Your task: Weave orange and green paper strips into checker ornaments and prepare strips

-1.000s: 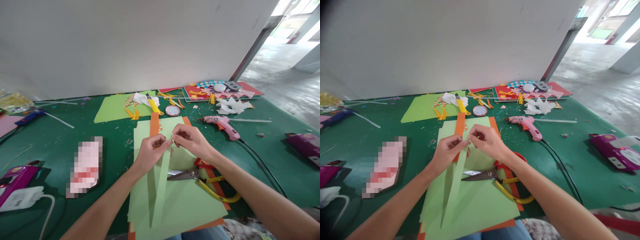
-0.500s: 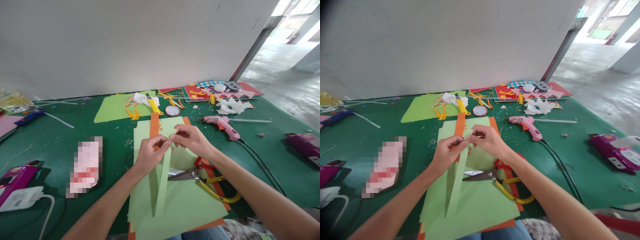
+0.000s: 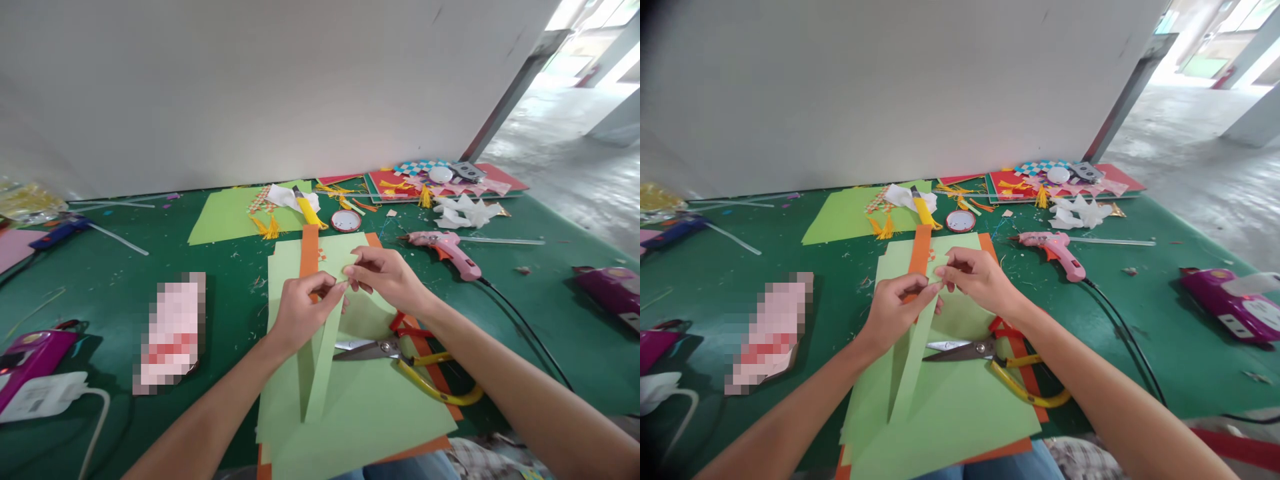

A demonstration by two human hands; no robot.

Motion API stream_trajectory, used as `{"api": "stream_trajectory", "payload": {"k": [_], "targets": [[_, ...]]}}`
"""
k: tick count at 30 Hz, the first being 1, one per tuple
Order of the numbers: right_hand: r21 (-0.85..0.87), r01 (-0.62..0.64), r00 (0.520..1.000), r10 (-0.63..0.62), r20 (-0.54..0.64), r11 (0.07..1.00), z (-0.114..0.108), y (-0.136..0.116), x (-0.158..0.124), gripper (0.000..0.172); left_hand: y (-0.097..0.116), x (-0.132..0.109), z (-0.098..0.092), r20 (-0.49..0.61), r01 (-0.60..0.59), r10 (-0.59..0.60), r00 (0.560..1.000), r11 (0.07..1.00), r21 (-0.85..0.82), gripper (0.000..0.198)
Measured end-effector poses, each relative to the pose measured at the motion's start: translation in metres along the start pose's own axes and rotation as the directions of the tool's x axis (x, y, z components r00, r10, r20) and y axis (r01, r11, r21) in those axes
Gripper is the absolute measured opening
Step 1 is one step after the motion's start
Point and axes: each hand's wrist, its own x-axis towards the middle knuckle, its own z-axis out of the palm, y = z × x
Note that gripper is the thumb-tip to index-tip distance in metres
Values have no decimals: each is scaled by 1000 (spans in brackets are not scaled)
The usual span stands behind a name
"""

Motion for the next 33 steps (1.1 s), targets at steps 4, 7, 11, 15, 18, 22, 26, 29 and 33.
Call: {"api": "stream_trajectory", "payload": {"k": [4,7,11,15,18,22,26,29,33], "targets": [[-8,-4,1000,4,0,1000,0,1,0,30,2,0,0,-10,-1,1,1000,1000,6,28],[0,-11,1000,11,4,1000,-1,0,0,31,2,0,0,-15,4,-4,1000,1000,1,28],[1,-56,997,56,50,998,0,-2,0,31,2,0,1,-15,7,-7,1000,1000,-14,29],[54,-93,992,88,87,994,0,-3,0,31,2,1,1,33,51,-47,998,992,-117,26],[179,-124,985,99,142,976,-3,-3,0,28,2,3,1,209,159,-84,974,914,-372,23],[325,-189,954,95,285,927,-6,-3,-1,23,-1,6,3,411,364,-106,905,692,-623,40],[391,-239,933,98,346,889,-4,-4,-4,20,-3,5,5,469,429,-108,877,617,-660,37],[413,-262,929,112,352,872,-3,-4,-4,18,-4,5,5,475,438,-105,874,597,-673,35],[423,-257,932,107,346,869,-2,-3,-4,17,-7,5,4,484,440,-91,871,584,-682,38]]}}
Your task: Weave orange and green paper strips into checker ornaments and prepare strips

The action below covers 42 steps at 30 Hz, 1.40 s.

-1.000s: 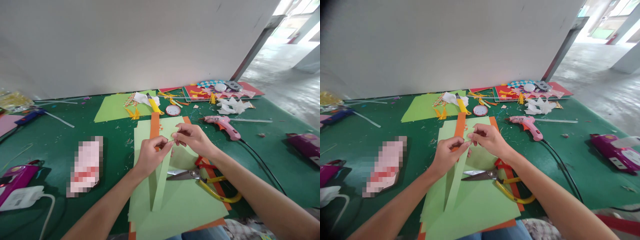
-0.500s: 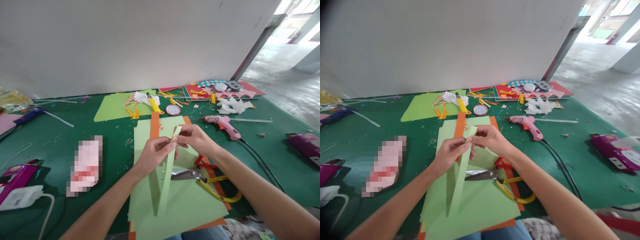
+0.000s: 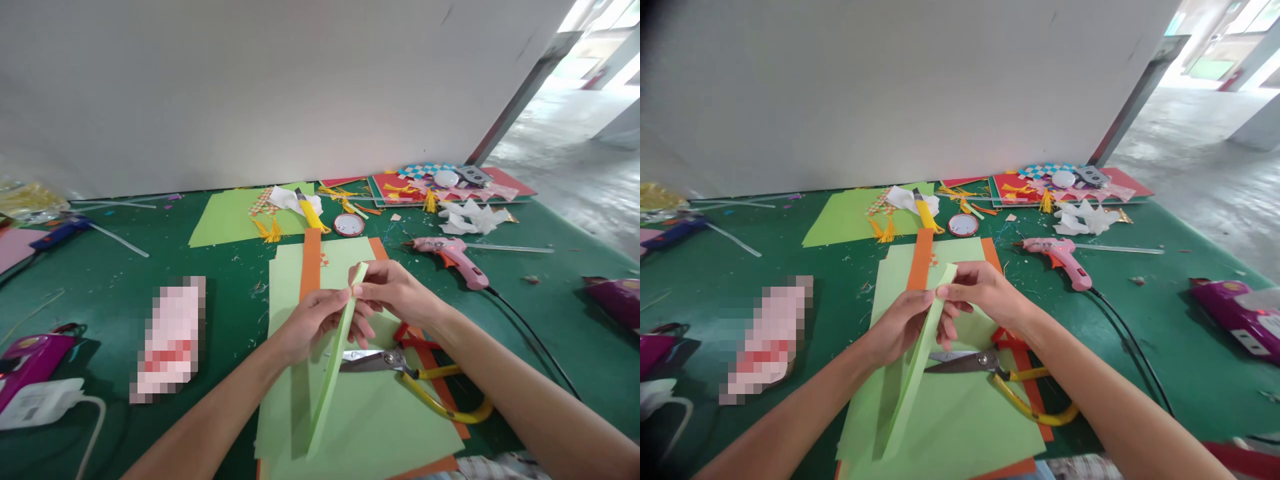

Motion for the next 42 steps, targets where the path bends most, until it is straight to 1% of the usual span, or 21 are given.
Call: {"api": "stream_trajectory", "payload": {"k": [4,9,15,19,22,24,29,34,42], "targets": [[14,4,1000,-4,-7,1000,0,1,1,17,0,0,-1,23,-19,19,1000,1000,7,37],[15,-17,1000,17,8,1000,-1,1,1,18,1,-1,1,7,-39,39,999,998,39,33],[34,-34,999,33,16,999,0,1,2,18,2,-2,0,5,-27,27,1000,998,65,32],[-2,-43,999,43,3,999,-1,1,1,20,4,-5,1,-1,-50,51,999,985,168,28],[-58,-40,999,39,-29,998,-2,2,1,20,7,-7,5,-42,-30,43,998,962,272,23],[-84,-38,998,34,-44,996,-4,2,1,19,9,-8,7,-67,-15,37,997,951,308,23],[-118,-41,995,30,-94,992,-6,4,3,19,10,-8,9,-83,-19,50,995,940,340,24],[-107,-42,996,33,-86,993,-7,4,6,20,10,-7,8,-89,-11,45,995,933,359,25],[-136,-45,995,31,-100,990,-5,2,5,23,8,-7,6,-91,-23,62,994,924,382,25]]}}
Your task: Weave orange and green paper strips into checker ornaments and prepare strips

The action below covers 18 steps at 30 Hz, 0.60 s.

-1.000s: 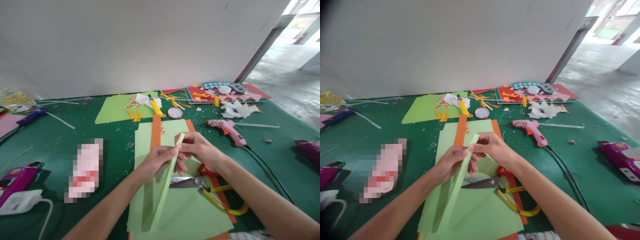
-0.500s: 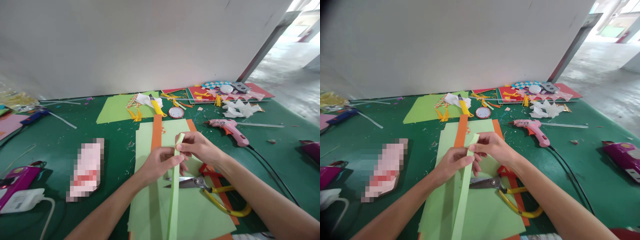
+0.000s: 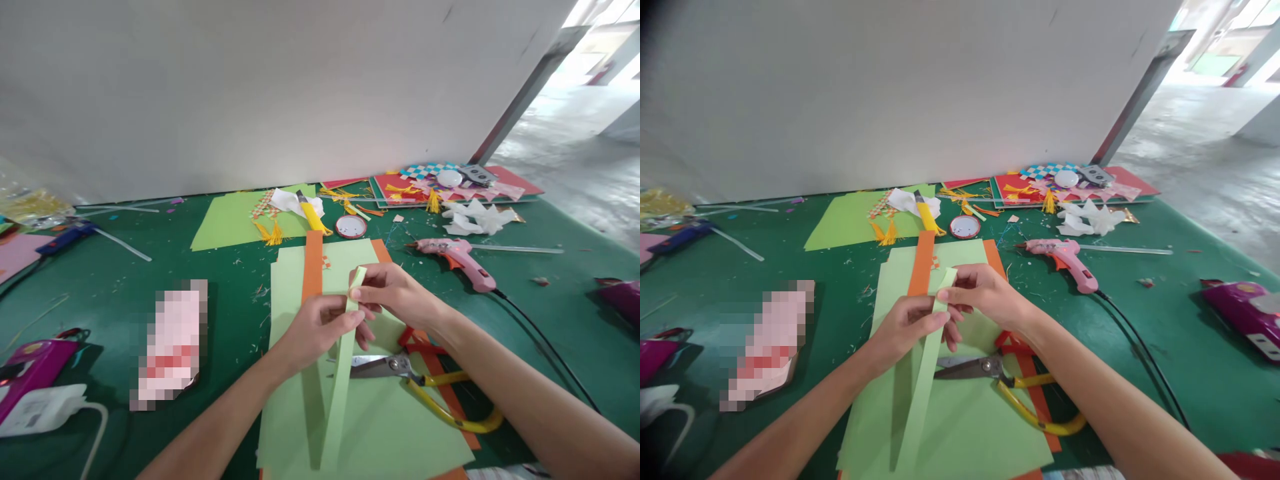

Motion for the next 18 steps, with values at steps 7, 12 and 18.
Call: {"api": "stream_trajectory", "payload": {"k": [7,12,18], "targets": [[9,7,998,-8,68,1000,4,-3,-1,24,3,1,3,-26,2,-1,1000,1000,19,31],[-23,-4,1000,4,3,1000,2,-1,-2,25,2,1,4,-34,-5,9,999,993,116,36],[-46,-26,998,23,-59,999,-4,5,0,26,-1,2,3,-76,-17,28,997,989,145,32]]}}
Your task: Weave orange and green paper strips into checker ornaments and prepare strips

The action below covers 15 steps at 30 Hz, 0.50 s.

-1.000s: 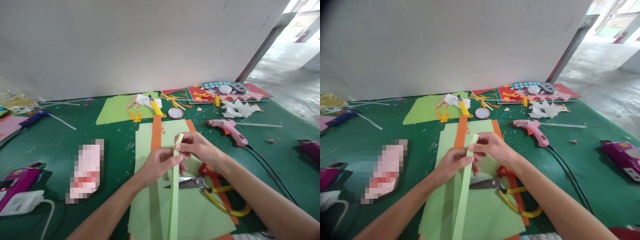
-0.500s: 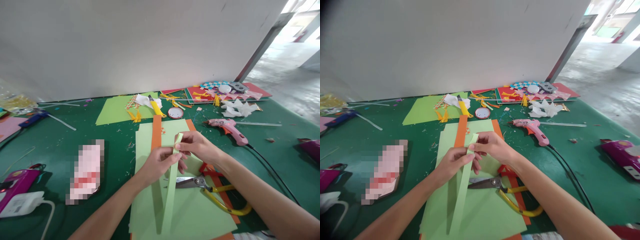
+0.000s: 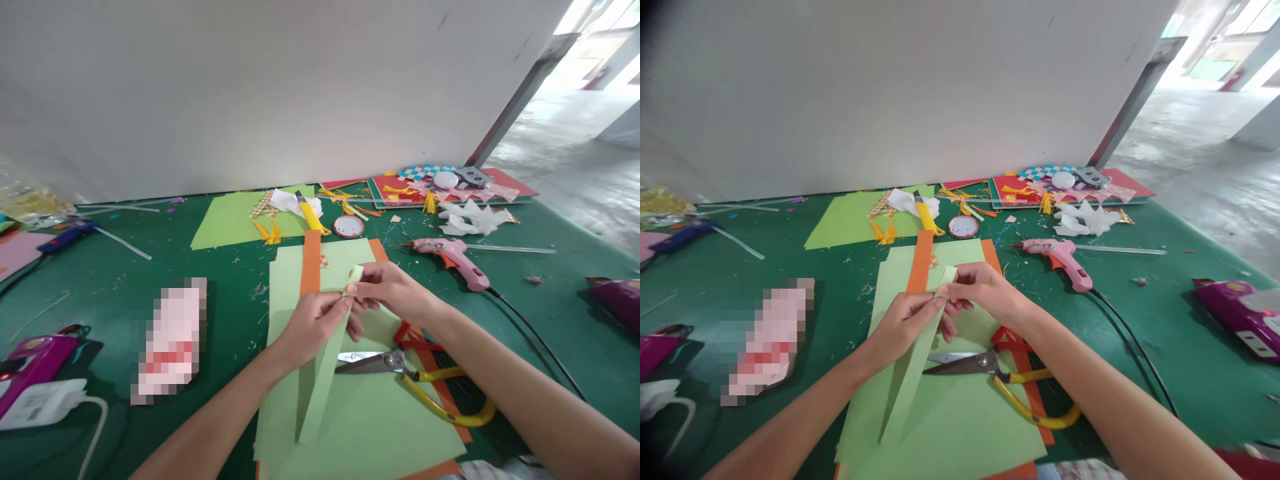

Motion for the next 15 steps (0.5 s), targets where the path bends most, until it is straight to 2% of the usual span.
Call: {"api": "stream_trajectory", "payload": {"k": [3,8,15], "targets": [[-34,-8,999,7,-37,999,-2,0,1,28,0,1,0,-19,0,1,1000,1000,22,29],[-75,7,1000,-9,-29,997,-6,-1,0,30,0,2,1,-33,7,-6,999,1000,29,30],[-14,-24,1000,23,-9,1000,-9,-1,0,34,-1,3,1,-35,17,-17,999,1000,-9,32]]}}
